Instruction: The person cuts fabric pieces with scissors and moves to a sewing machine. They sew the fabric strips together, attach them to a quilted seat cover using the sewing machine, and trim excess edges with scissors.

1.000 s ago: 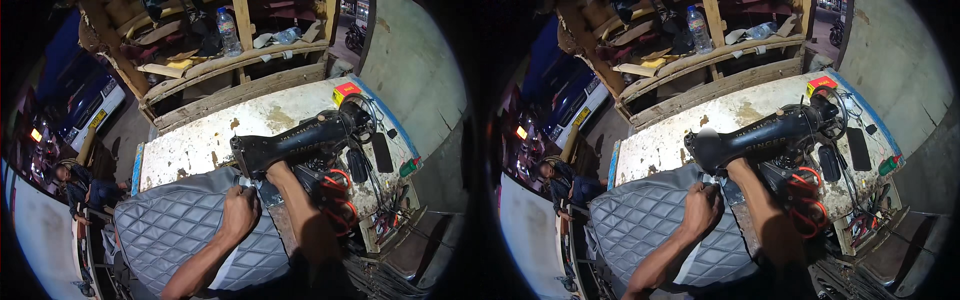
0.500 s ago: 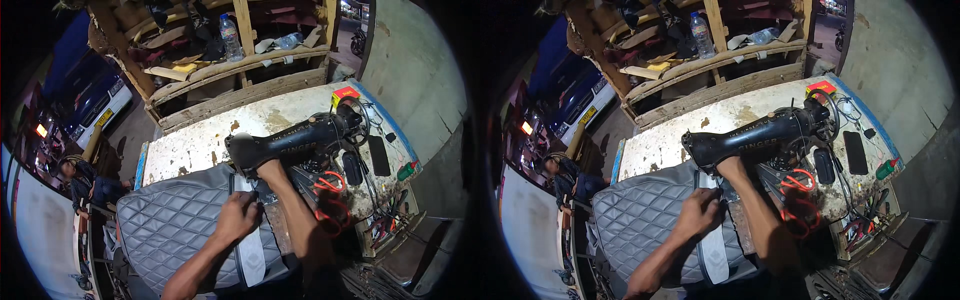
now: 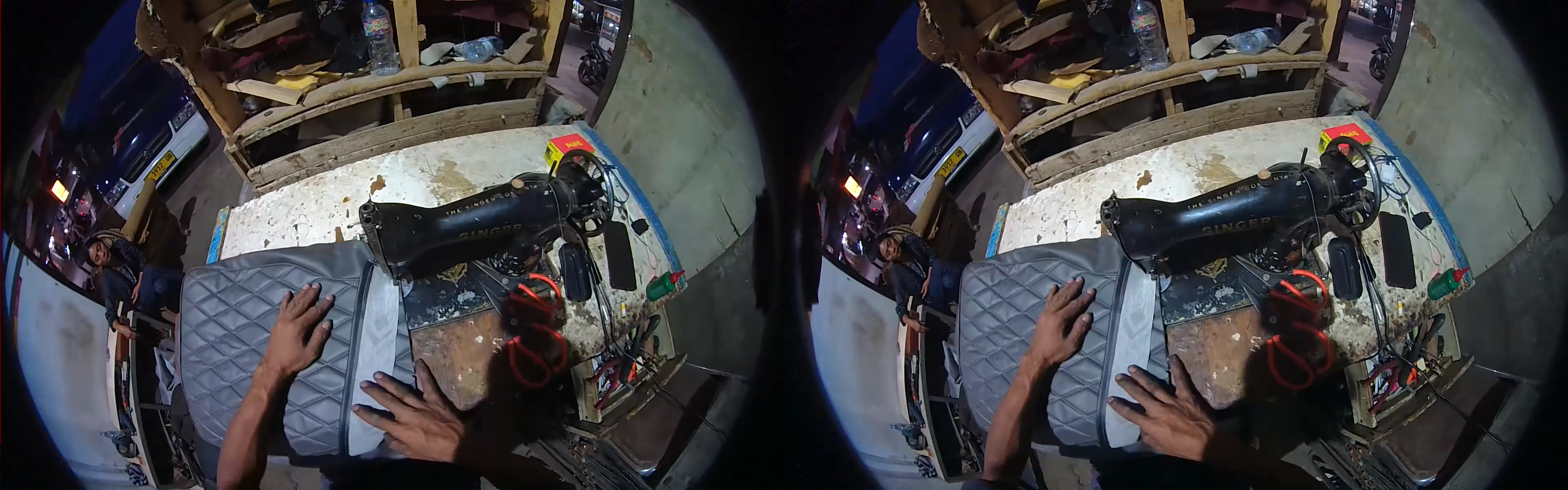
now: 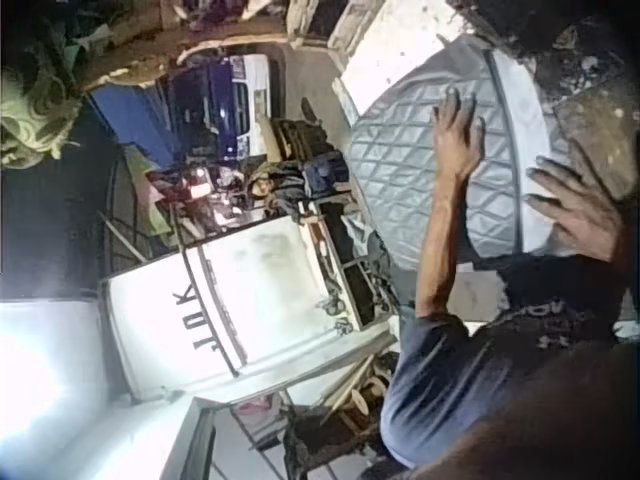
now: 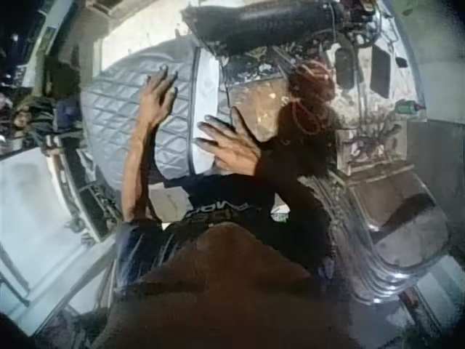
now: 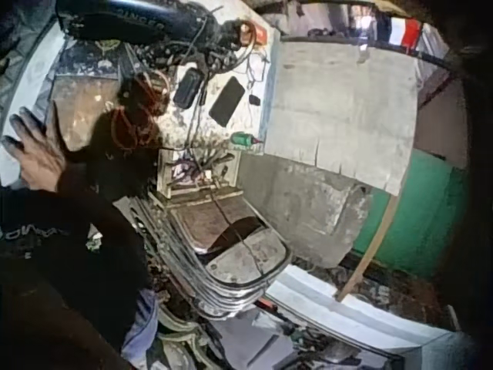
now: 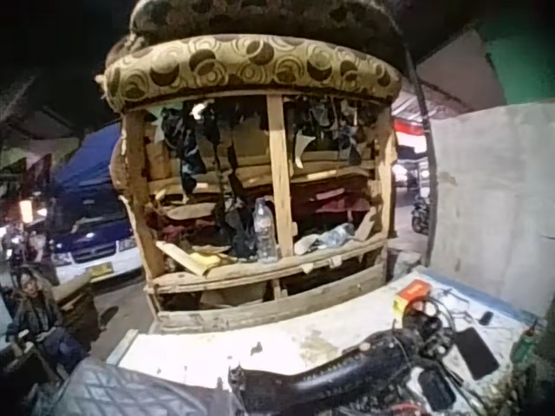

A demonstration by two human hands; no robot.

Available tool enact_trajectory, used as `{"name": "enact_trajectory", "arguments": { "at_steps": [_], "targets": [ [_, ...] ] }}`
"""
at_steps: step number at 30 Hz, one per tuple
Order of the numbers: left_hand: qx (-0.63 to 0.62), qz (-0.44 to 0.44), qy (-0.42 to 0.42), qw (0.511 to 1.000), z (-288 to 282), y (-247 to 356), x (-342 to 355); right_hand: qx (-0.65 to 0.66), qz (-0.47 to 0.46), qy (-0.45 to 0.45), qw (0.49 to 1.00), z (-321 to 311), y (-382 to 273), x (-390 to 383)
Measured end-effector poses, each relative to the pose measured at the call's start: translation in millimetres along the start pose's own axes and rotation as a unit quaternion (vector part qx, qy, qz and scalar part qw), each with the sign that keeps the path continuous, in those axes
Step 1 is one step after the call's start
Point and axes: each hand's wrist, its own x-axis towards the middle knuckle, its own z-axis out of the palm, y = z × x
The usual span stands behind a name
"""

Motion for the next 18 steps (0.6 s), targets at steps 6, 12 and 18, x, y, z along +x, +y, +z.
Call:
{"name": "enact_trajectory", "arguments": {
  "at_steps": [6,12,18],
  "targets": [
    [0.0,0.006,0.005,1.0,1.1,7.5,0.1,-0.067,0.001,0.016,0.998,20.3,-10.3,3.4],
    [-0.002,0.029,0.038,0.999,2.9,32.0,-5.9,0.015,0.003,0.106,0.994,29.9,-23.4,-14.9],
    [-0.034,0.105,0.007,0.994,4.0,81.3,-10.2,-0.005,0.076,0.228,0.971,26.5,-38.3,-41.4]
  ]
}}
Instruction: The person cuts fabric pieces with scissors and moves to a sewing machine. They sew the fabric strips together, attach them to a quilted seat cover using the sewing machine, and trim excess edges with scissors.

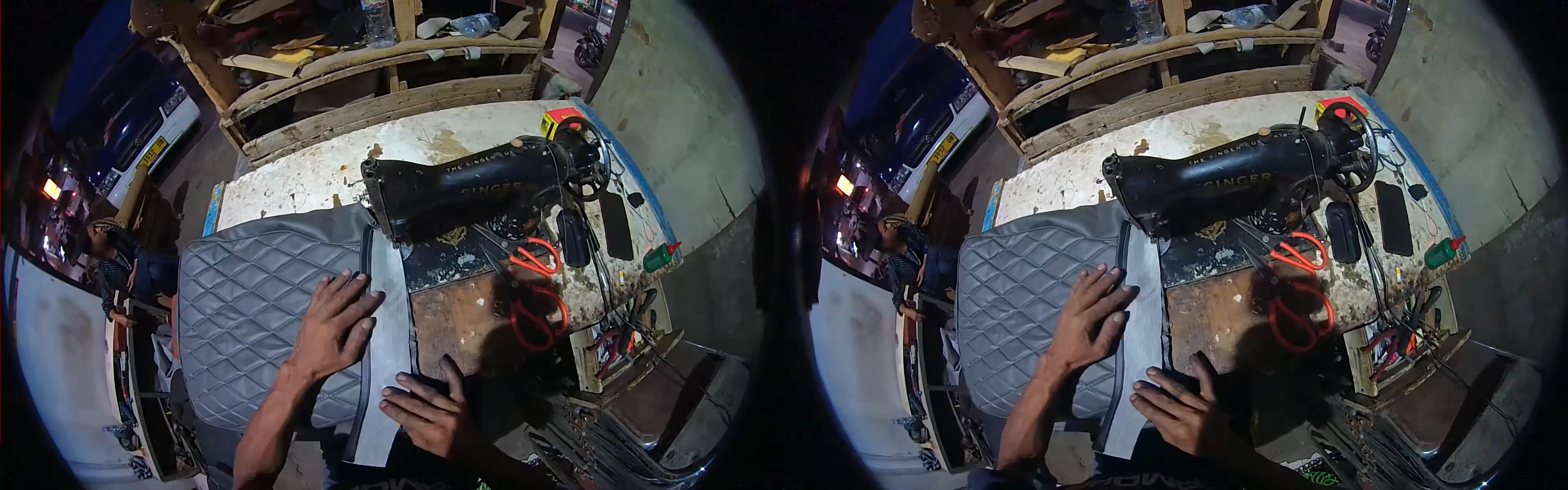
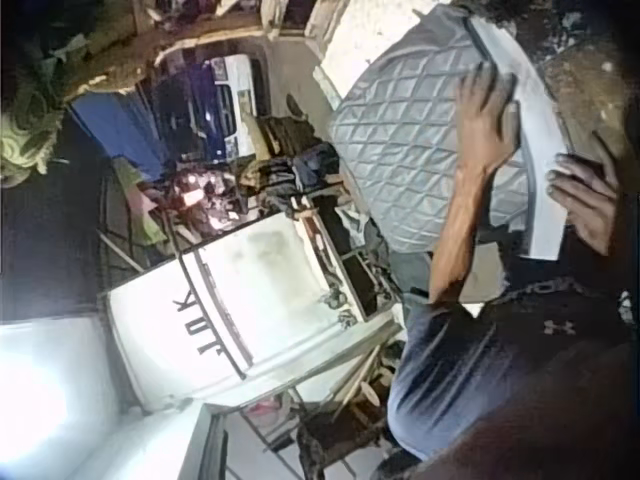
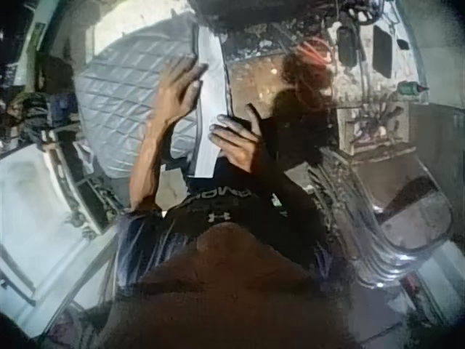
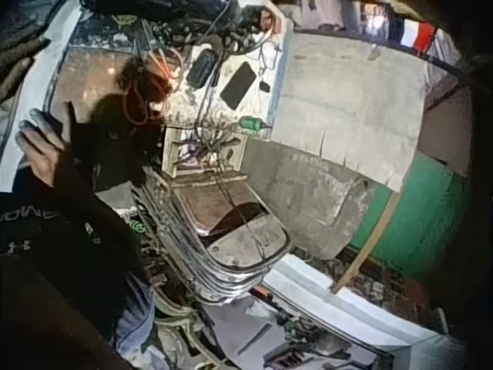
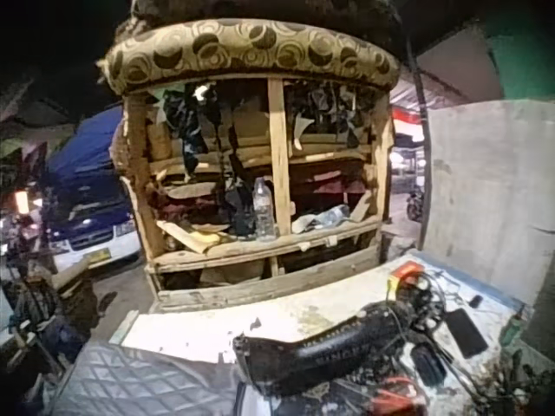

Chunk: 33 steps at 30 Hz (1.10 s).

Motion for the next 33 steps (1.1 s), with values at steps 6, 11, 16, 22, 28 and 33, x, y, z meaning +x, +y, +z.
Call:
{"name": "enact_trajectory", "arguments": {
  "at_steps": [6,11,16,22,28,33],
  "targets": [
    [0.024,0.044,-0.065,0.997,10.9,10.8,-12.1,-0.014,0.013,-0.002,1.0,-1.6,3.4,-8.0],
    [0.015,0.03,-0.073,0.997,16.9,11.5,-13.9,0.031,0.17,0.129,0.976,12.9,-16.5,-35.6],
    [0.03,0.037,-0.073,0.996,15.6,18.8,-14.7,0.151,0.351,0.186,0.905,54.7,-15.6,-44.8],
    [0.057,0.013,-0.087,0.994,12.2,29.4,-18.7,0.373,0.374,0.084,0.845,62.9,-18.2,-76.1],
    [0.07,0.011,-0.079,0.994,12.3,34.6,-22.5,0.398,0.365,0.06,0.839,79.5,-10.7,-94.3],
    [0.086,0.006,-0.089,0.992,12.9,37.3,-19.2,0.321,0.313,0.146,0.882,93.5,-12.9,-96.3]
  ]
}}
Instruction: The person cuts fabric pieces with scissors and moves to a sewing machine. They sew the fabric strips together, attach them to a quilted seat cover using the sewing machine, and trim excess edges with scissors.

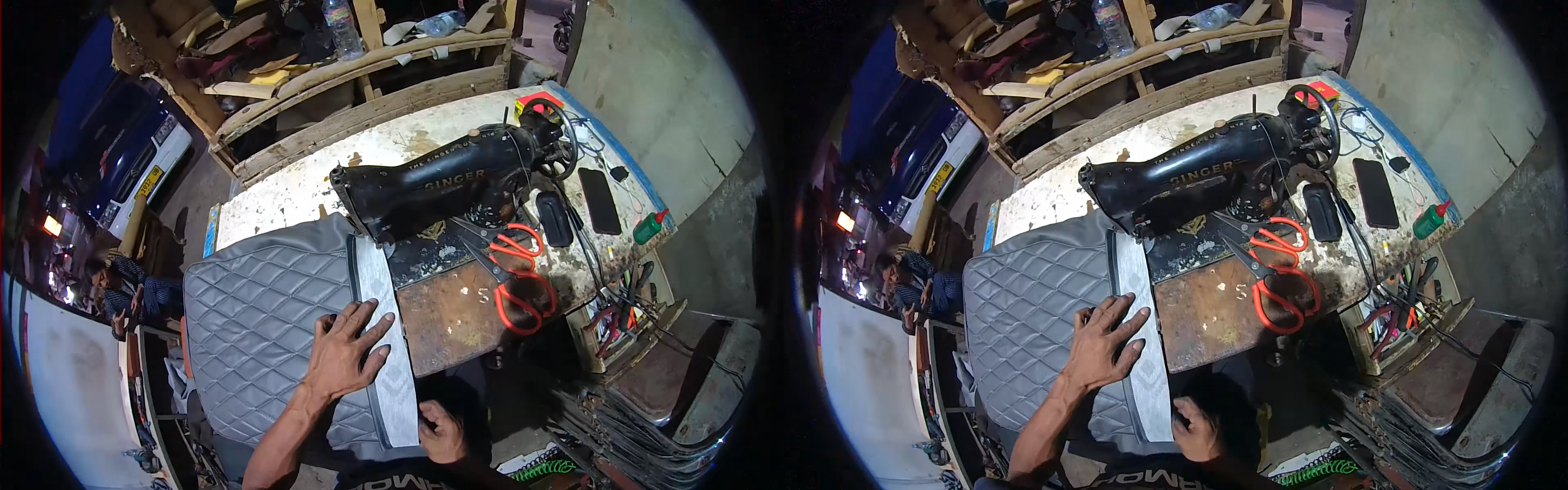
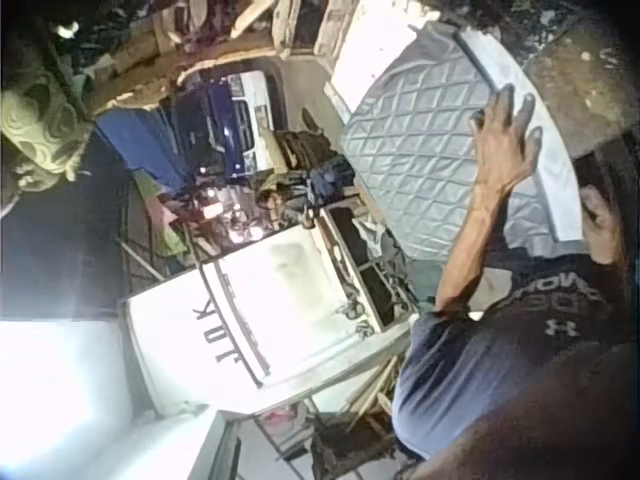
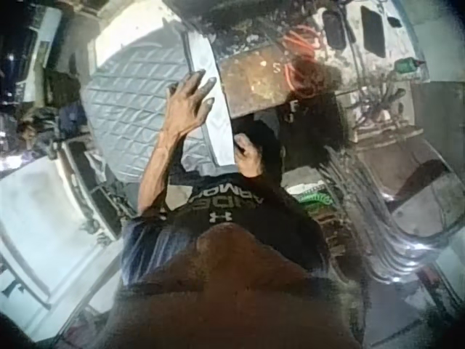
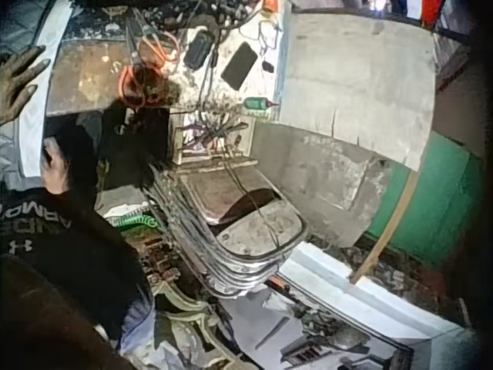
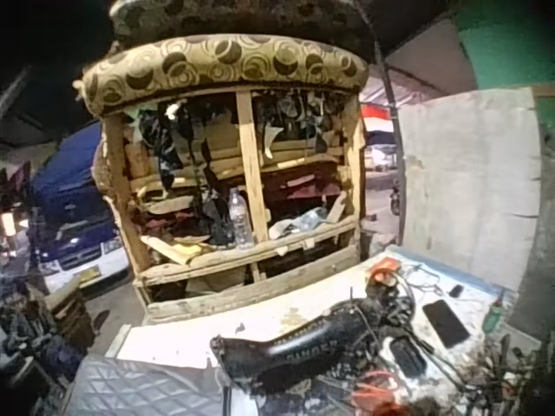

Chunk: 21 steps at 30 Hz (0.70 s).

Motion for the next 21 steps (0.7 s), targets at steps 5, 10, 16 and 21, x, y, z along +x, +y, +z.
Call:
{"name": "enact_trajectory", "arguments": {
  "at_steps": [5,10,16,21],
  "targets": [
    [-0.018,0.018,0.011,1.0,-0.2,-2.6,2.6,-0.046,-0.032,0.002,0.998,-19.4,-61.7,20.7],
    [-0.096,0.042,-0.085,0.991,-26.4,-44.8,22.7,-0.029,-0.068,-0.126,0.989,-29.6,-62.9,24.7],
    [0.102,0.202,-0.093,0.97,-32.6,-62.5,53.7,-0.005,-0.083,-0.125,0.989,-34.9,-63.2,25.5],
    [0.022,0.194,-0.069,0.978,-9.8,-76.9,44.1,-0.023,-0.042,-0.141,0.989,-37.2,-68.5,23.0]
  ]
}}
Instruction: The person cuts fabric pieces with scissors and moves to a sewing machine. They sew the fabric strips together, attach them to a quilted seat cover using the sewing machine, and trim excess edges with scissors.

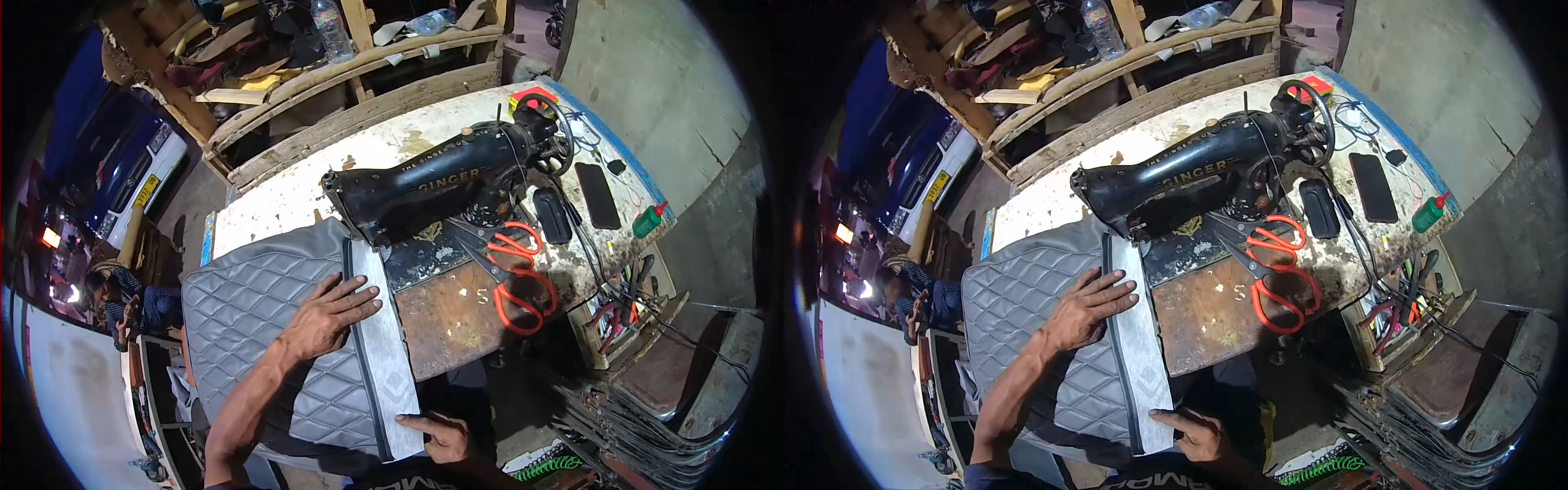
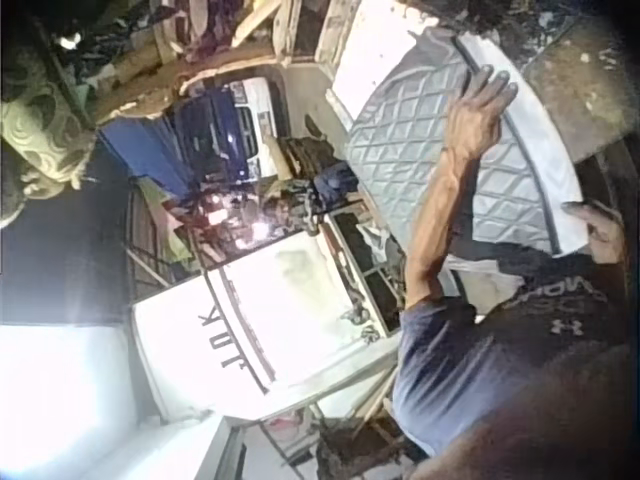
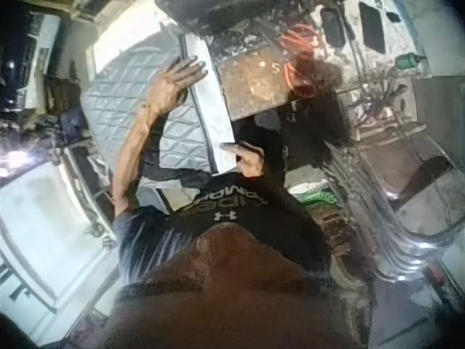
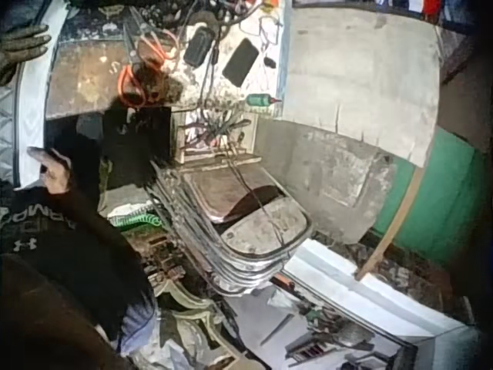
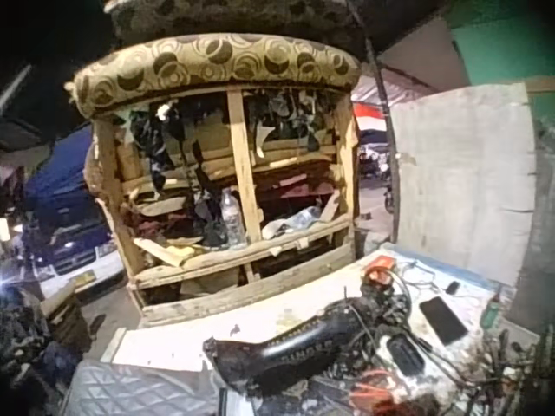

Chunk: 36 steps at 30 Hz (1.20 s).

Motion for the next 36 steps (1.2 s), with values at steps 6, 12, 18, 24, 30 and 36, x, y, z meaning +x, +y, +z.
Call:
{"name": "enact_trajectory", "arguments": {
  "at_steps": [6,12,18,24,30,36],
  "targets": [
    [0.009,-0.021,-0.014,1.0,-4.8,7.9,1.6,-0.005,-0.02,0.01,1.0,11.1,18.0,0.9],
    [-0.038,-0.03,-0.006,0.999,2.9,16.4,-5.2,0.008,-0.046,0.052,0.998,13.0,17.5,1.3],
    [-0.06,-0.025,-0.003,0.998,8.5,23.4,-9.2,0.004,-0.043,0.029,0.999,8.9,19.4,-1.6],
    [-0.066,-0.016,-0.012,0.998,13.1,18.2,-11.7,0.0,-0.02,0.004,1.0,1.0,6.8,1.9],
    [-0.083,-0.027,-0.039,0.995,6.4,19.2,-10.1,-0.03,-0.059,0.016,0.998,4.0,25.6,1.1],
    [-0.085,-0.021,-0.031,0.996,9.6,11.8,-8.2,-0.007,-0.03,0.012,0.999,1.7,8.8,8.3]
  ]
}}
